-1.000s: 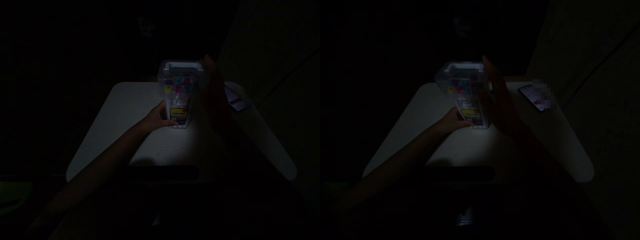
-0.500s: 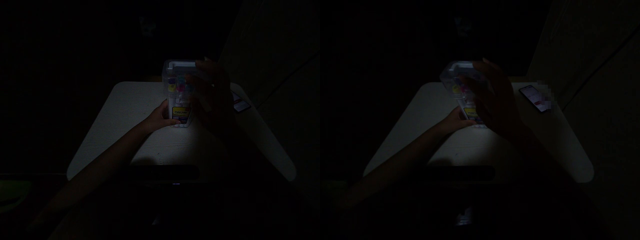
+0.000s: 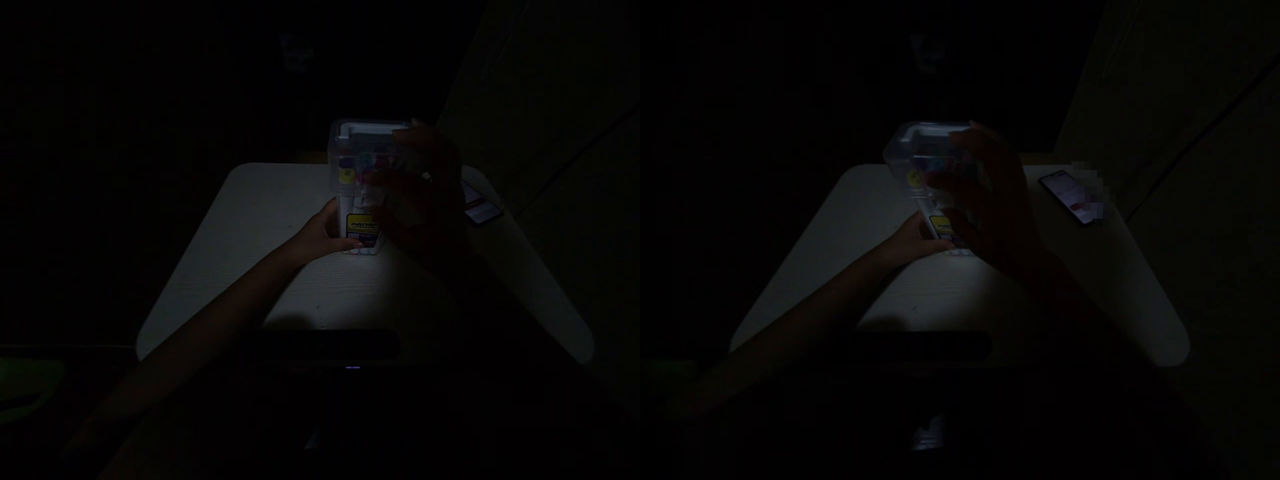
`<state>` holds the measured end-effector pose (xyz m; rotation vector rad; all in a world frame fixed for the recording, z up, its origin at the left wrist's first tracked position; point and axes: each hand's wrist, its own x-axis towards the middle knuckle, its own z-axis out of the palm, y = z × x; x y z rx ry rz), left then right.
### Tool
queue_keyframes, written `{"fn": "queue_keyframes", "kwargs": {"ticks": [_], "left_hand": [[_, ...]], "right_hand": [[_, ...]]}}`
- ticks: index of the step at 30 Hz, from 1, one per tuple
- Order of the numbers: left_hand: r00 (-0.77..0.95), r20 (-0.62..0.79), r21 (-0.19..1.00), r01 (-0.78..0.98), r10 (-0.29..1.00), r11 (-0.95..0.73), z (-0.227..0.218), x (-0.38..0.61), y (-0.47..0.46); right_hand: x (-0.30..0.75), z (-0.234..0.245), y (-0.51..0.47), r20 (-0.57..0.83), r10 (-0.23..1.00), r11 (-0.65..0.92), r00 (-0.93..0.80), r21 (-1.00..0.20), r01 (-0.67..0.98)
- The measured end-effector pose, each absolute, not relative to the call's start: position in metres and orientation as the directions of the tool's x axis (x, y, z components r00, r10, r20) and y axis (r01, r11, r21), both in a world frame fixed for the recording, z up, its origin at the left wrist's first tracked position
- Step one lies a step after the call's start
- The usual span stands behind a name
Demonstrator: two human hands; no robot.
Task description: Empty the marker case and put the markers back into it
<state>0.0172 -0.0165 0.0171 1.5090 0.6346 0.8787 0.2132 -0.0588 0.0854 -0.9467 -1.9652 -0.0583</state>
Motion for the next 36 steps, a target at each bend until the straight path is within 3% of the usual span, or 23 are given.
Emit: {"fn": "queue_keyframes", "kwargs": {"ticks": [14,21,32,36], "left_hand": [[0.570,0.196,0.980,-0.130,0.798,-0.148,0.0144,0.0186,-0.0130],[0.567,0.191,0.982,-0.118,0.801,-0.151,0.0157,0.0190,-0.0142],[0.562,0.212,0.977,-0.116,0.799,-0.178,0.0139,0.0193,-0.0135],[0.568,0.238,0.971,-0.135,0.788,-0.196,0.0130,0.0197,-0.0122]], "right_hand": [[0.2155,0.0843,-0.0575,0.778,0.571,0.702,-0.263,-0.296,0.648],[0.2126,0.0804,-0.0544,0.859,0.411,0.731,-0.305,-0.111,0.673],[0.2130,0.0804,-0.0522,0.849,0.448,0.754,-0.281,-0.190,0.629],[0.2126,0.0815,-0.0553,0.890,0.381,0.776,-0.251,-0.160,0.610]]}}
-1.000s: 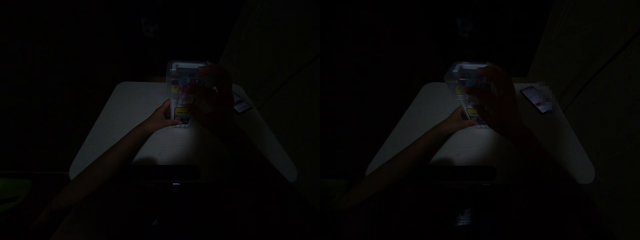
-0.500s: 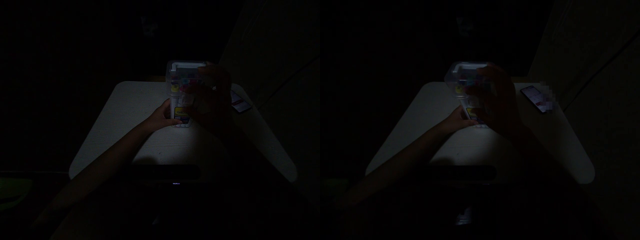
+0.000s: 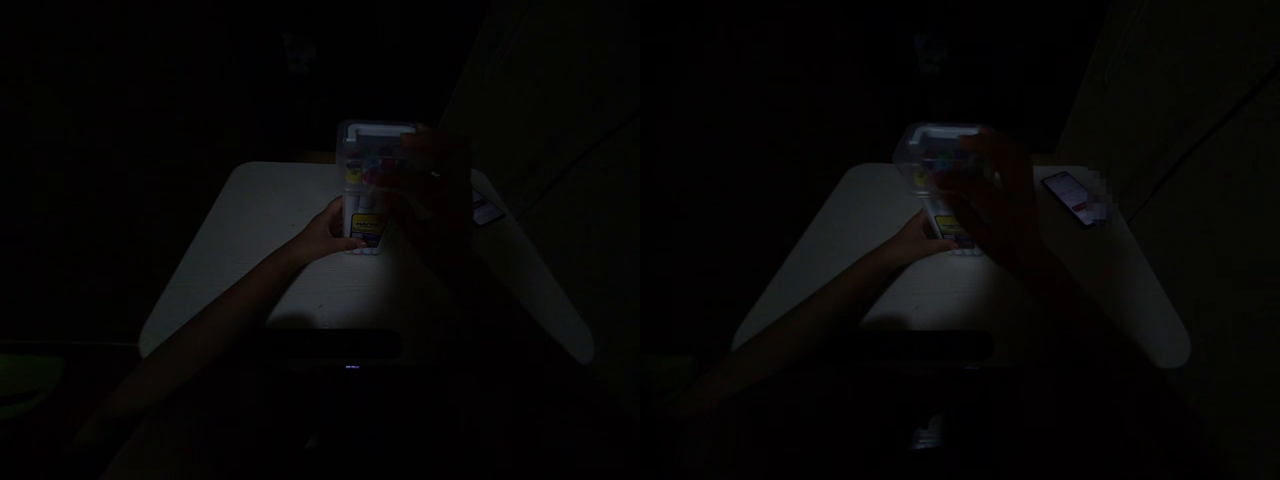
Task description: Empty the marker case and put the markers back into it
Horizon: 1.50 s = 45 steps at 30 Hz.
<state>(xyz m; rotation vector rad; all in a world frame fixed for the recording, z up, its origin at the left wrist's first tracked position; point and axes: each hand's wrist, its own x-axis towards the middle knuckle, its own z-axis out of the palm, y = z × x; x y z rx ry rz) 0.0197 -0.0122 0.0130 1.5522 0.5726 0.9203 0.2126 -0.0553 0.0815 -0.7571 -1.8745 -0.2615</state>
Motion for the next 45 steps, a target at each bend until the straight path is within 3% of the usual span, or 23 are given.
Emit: {"fn": "queue_keyframes", "kwargs": {"ticks": [4,13,20,27,45], "left_hand": [[0.571,0.244,0.970,-0.143,0.784,-0.198,0.011,0.019,-0.011],[0.571,0.215,0.977,-0.137,0.792,-0.166,0.017,0.020,-0.016],[0.561,0.211,0.977,-0.136,0.800,-0.163,0.011,0.020,-0.012],[0.568,0.233,0.972,-0.164,0.789,-0.170,0.012,0.020,-0.013],[0.578,0.261,0.965,-0.158,0.773,-0.208,0.011,0.020,-0.012]], "right_hand": [[0.211,0.085,-0.059,0.902,0.352,0.775,-0.251,-0.131,0.618],[0.206,0.096,-0.064,0.799,0.583,0.660,-0.149,-0.358,0.660],[0.205,0.093,-0.061,0.878,0.461,0.694,-0.127,-0.268,0.668],[0.202,0.093,-0.065,0.820,0.560,0.660,-0.120,-0.354,0.663],[0.200,0.091,-0.069,0.890,0.431,0.645,-0.146,-0.191,0.740]]}}
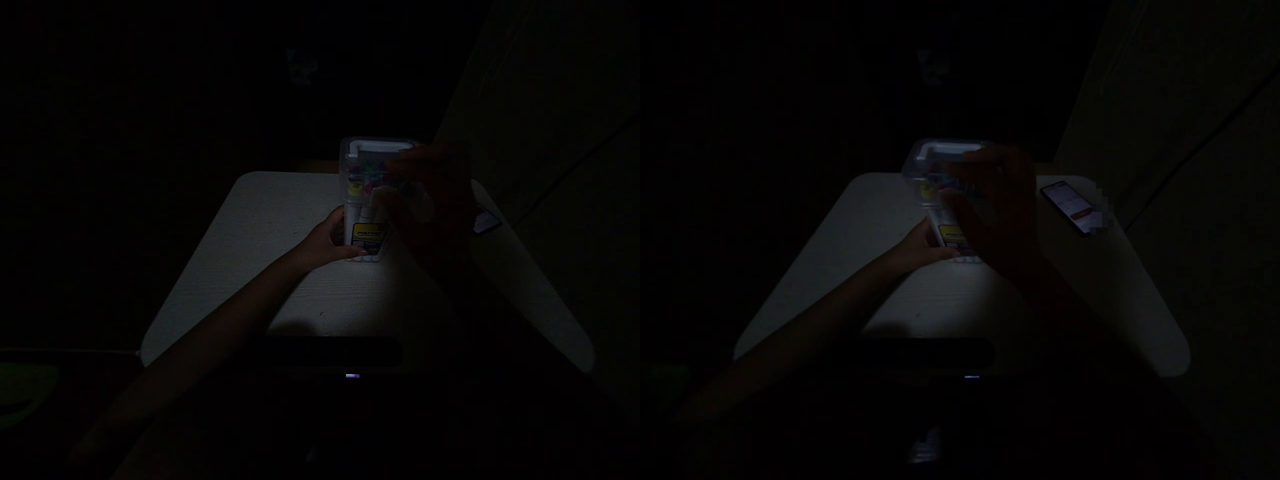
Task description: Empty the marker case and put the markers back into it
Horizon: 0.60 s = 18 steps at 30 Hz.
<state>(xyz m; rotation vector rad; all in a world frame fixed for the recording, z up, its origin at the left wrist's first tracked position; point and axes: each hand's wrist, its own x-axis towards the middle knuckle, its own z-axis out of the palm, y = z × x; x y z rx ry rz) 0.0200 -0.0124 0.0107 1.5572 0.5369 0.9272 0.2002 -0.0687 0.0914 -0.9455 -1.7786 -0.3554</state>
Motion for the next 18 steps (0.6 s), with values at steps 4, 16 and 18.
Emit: {"fn": "queue_keyframes", "kwargs": {"ticks": [4,16,18], "left_hand": [[0.580,0.266,0.964,-0.164,0.770,-0.210,0.0109,0.0208,-0.0116],[0.567,0.261,0.965,-0.164,0.782,-0.203,0.0117,0.0208,-0.0134],[0.564,0.259,0.966,-0.162,0.784,-0.203,0.0117,0.0205,-0.0135]], "right_hand": [[0.2010,0.0888,-0.0696,0.891,0.434,0.628,-0.135,-0.191,0.754],[0.2001,0.0883,-0.0714,0.888,0.440,0.626,-0.132,-0.198,0.754],[0.1997,0.0878,-0.0717,0.851,0.512,0.578,-0.117,-0.240,0.780]]}}
